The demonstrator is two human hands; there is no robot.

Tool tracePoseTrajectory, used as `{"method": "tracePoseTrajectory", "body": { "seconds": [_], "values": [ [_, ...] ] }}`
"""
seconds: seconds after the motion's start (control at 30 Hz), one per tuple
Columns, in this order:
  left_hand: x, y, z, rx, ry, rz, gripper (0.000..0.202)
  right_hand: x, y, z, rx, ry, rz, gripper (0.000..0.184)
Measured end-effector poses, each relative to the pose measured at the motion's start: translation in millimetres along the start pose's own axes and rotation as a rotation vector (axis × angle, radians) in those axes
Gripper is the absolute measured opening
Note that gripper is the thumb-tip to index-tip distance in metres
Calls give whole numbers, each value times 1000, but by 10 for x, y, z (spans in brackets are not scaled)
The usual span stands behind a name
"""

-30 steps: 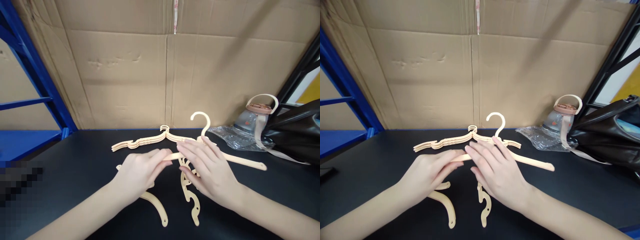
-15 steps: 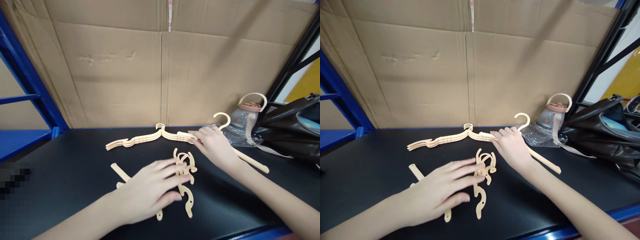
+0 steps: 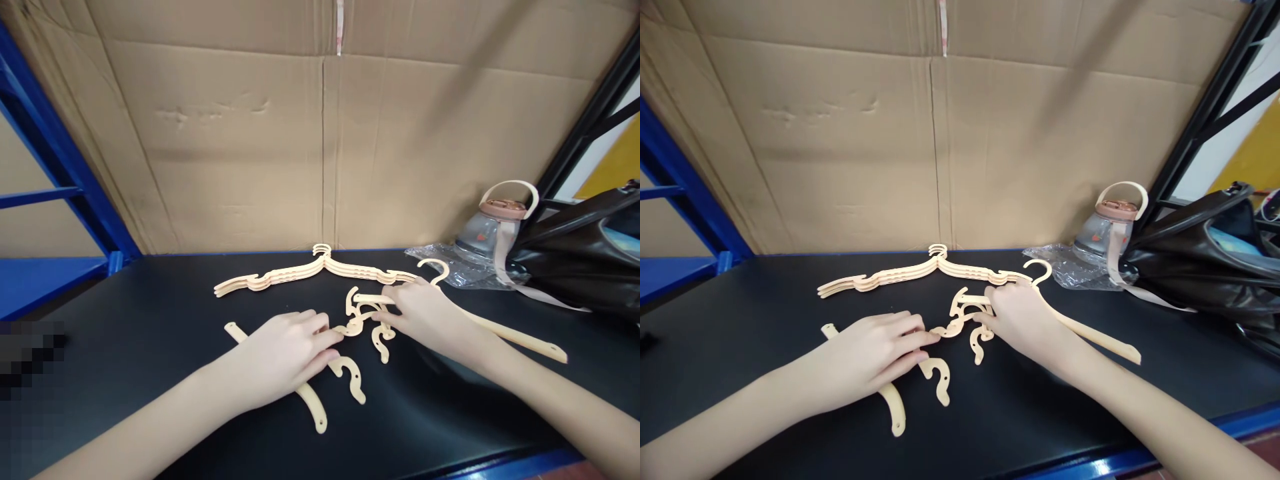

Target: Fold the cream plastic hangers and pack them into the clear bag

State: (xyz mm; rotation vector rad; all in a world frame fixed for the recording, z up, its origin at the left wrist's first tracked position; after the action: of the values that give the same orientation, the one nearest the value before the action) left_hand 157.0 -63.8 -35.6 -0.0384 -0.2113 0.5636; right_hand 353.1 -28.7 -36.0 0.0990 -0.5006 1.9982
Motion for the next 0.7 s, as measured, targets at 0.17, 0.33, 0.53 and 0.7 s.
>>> {"method": "tracePoseTrajectory", "body": {
  "seconds": [0.17, 0.33, 0.53, 0.7],
  "values": [
    [10, 95, 38, 67, 36, 60, 33, -10, 88, -36, 74, 58, 45, 33],
    [17, 58, 26, -75, -23, 3, 15, -4, 143, 86, 66, -168, 115, 27],
    [28, -23, -22, -106, -44, 91, 6, -64, 254, 171, 103, -274, 234, 31],
    [24, -31, 34, -103, -93, 87, 8, -107, 293, 205, 34, -282, 297, 56]
  ]
}}
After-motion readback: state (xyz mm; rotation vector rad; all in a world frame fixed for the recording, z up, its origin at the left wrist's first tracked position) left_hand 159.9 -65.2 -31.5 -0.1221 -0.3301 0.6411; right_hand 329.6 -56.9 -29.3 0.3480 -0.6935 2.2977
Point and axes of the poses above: each hand's wrist, its own x-axis towards the middle knuckle, its own z-axis out of the back of the hand, y = z × x, the point moved 4 cm from there along x, towards the middle knuckle, and after that the axes turned 9 degrees about -x, right-handed, at the moved point
